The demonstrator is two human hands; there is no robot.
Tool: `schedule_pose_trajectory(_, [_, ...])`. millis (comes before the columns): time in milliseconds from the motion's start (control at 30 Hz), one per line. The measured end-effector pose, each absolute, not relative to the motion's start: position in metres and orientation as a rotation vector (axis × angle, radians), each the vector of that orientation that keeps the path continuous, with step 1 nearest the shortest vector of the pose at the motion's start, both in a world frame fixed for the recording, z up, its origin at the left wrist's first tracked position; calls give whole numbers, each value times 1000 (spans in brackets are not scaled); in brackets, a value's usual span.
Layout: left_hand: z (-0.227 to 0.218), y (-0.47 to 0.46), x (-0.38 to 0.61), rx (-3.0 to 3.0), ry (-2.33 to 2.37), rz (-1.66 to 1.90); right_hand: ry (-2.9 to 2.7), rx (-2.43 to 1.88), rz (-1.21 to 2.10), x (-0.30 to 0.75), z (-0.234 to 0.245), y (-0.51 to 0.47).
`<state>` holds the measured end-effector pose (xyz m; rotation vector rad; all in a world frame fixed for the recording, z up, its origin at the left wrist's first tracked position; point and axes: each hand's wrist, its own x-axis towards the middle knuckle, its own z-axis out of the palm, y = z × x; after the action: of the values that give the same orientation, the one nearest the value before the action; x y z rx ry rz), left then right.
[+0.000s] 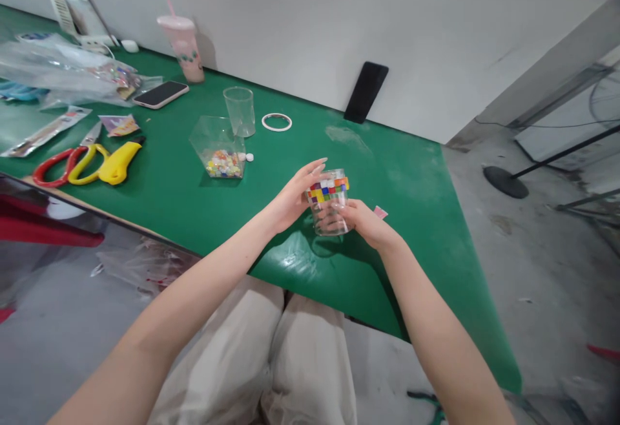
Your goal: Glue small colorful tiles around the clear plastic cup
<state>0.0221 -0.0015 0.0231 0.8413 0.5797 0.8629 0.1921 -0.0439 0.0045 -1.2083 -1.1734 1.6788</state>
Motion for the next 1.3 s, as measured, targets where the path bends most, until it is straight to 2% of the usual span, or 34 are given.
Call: schedule_pose_trajectory(1300, [17, 6, 21, 647, 649, 809, -1192, -1317, 1677, 178, 3, -43])
